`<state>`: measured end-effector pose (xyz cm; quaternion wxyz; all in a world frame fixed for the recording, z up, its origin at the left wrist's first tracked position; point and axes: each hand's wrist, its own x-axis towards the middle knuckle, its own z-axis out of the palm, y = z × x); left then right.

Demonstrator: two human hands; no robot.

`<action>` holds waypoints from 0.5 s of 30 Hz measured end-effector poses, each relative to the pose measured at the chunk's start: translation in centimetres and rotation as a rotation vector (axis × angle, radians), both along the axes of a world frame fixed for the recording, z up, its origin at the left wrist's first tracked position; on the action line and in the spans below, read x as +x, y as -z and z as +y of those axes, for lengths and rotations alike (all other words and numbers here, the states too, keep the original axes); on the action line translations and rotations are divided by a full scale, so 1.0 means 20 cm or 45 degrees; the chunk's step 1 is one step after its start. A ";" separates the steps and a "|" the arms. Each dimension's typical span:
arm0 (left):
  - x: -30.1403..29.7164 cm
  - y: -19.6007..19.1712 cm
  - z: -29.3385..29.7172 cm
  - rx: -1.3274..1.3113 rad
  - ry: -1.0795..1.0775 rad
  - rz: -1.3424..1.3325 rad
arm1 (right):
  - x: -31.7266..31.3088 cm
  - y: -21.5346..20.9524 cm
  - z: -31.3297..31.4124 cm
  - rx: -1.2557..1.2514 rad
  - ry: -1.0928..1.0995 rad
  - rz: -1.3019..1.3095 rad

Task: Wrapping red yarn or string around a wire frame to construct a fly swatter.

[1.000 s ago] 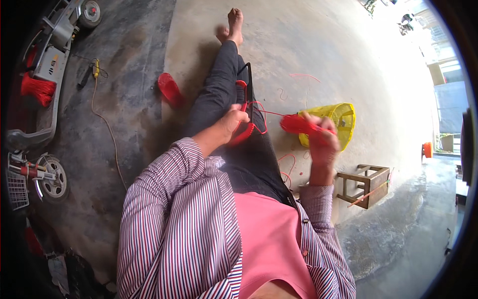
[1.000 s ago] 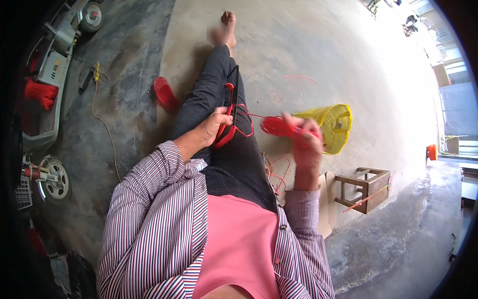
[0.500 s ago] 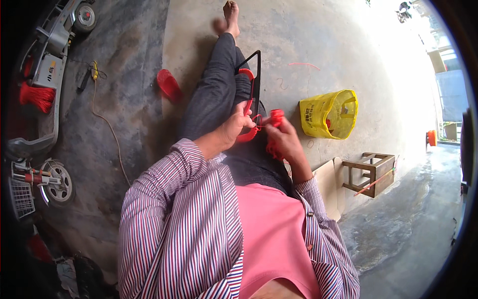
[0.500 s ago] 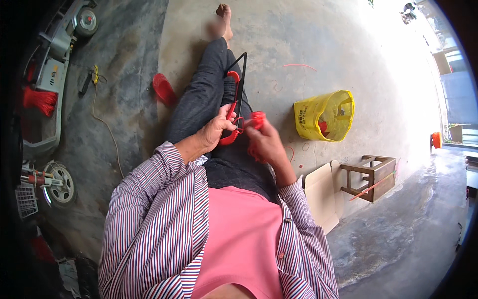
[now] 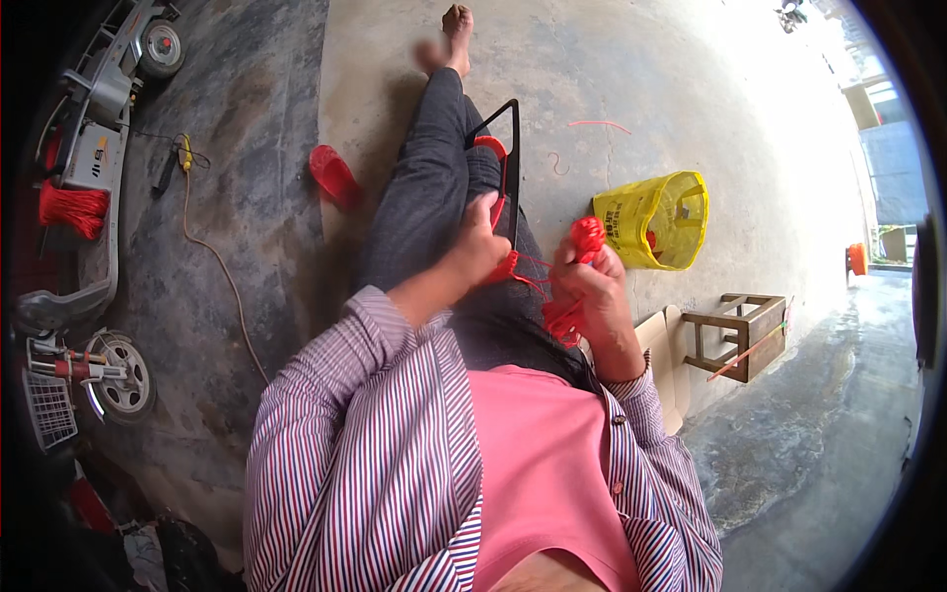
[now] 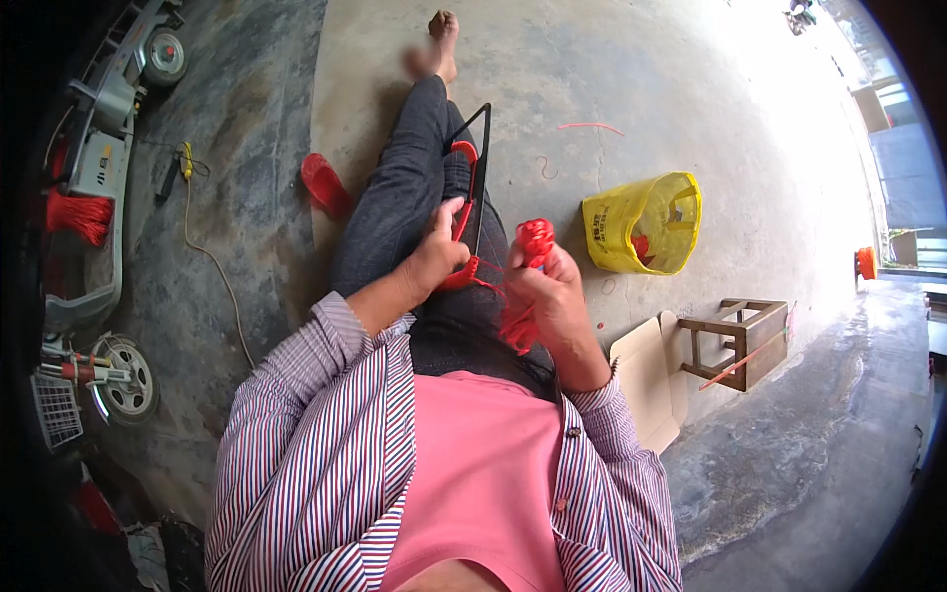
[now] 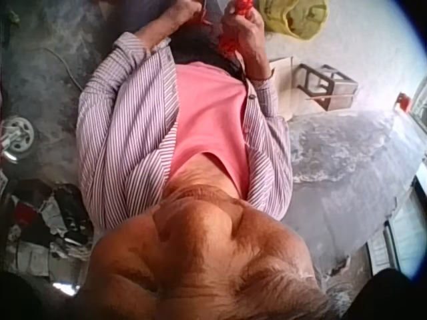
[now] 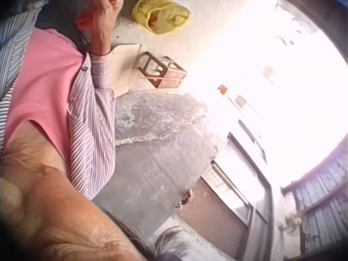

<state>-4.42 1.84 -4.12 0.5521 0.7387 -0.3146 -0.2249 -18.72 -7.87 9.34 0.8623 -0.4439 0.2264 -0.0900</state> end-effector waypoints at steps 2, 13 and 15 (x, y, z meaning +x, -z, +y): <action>-0.05 -0.28 0.03 -0.087 0.055 -0.349 | 0.01 -0.05 -0.03 -0.001 0.028 -0.067; 0.16 -0.23 0.12 0.328 0.086 0.686 | 0.17 0.32 -0.15 -1.829 -0.413 0.256; 0.13 -0.22 0.10 0.361 0.135 0.596 | 0.26 0.31 -0.08 -1.607 -0.626 0.413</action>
